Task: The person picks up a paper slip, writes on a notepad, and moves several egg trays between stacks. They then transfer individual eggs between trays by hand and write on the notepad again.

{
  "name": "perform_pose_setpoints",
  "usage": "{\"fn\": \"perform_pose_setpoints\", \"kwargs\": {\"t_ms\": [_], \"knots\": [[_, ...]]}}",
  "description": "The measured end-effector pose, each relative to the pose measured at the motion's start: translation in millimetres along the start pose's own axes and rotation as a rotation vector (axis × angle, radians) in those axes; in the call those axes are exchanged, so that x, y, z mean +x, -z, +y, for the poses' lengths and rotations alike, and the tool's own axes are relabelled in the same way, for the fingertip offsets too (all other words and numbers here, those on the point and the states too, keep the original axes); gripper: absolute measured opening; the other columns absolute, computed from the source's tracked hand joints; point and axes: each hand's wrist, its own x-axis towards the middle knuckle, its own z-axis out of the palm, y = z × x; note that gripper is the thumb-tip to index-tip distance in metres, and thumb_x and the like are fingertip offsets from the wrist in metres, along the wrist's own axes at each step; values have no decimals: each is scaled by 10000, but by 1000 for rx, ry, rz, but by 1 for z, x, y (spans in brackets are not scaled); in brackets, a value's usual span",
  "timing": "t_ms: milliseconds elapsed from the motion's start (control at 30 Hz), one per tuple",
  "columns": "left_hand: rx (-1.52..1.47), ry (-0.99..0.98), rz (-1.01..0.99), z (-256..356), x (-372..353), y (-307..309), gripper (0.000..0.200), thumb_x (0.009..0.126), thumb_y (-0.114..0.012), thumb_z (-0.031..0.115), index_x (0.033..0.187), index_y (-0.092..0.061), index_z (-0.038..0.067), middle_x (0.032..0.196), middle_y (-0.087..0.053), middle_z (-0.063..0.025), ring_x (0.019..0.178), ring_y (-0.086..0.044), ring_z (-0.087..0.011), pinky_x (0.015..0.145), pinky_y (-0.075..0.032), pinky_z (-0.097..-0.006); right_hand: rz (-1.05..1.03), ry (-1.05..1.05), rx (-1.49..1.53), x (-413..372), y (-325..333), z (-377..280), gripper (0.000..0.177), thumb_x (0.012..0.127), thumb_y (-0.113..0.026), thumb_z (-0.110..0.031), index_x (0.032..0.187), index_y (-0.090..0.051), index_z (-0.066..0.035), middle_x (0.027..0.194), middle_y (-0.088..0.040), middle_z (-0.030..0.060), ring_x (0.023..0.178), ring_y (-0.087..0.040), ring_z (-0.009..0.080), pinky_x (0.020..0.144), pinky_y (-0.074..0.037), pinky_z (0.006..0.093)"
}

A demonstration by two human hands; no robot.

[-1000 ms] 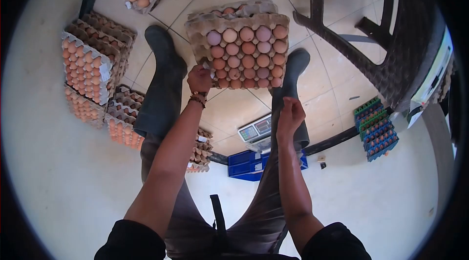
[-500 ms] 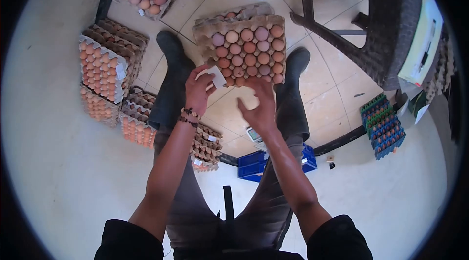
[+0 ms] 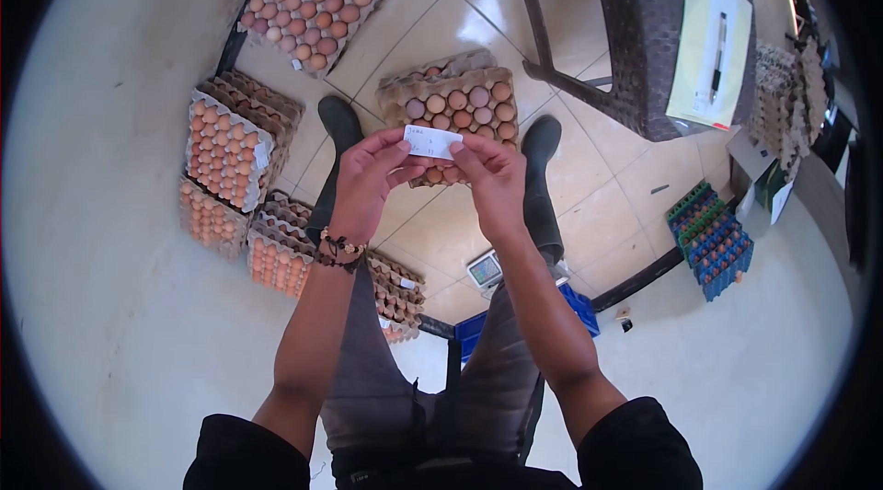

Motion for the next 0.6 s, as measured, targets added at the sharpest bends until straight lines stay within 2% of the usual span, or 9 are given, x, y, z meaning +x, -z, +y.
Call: {"fn": "perform_pose_setpoints", "kwargs": {"t_ms": [133, 367, 600], "knots": [[74, -116, 0, 31, -17, -25, 270, 964, -585, 44, 1213, -589, -60, 1068, -691, -127, 923, -703, -171, 829, -593, -263, -75, 42, 128, -17, 3, -38, 229, 959, -545, -54, 1103, -666, 76, 984, -715, 117, 866, -704, 166, 754, -559, 263], [123, -243, -64, 57, -38, -51, 340, 936, -605, -1, 1266, -565, -74, 1086, -693, -157, 913, -708, -188, 817, -604, -282, -112, 177, 140, -42, 4, -77, 288, 937, -468, -8, 1133, -653, 92, 983, -712, 138, 897, -702, 185, 781, -558, 274], [161, -284, -99, 66, -45, -63, 365, 922, -618, -9, 1275, -559, -80, 1074, -694, -156, 918, -707, -187, 822, -603, -276, -103, 232, 124, -55, 8, -88, 290, 934, -473, -6, 1133, -655, 101, 969, -715, 138, 887, -690, 163, 778, -550, 265]]}}
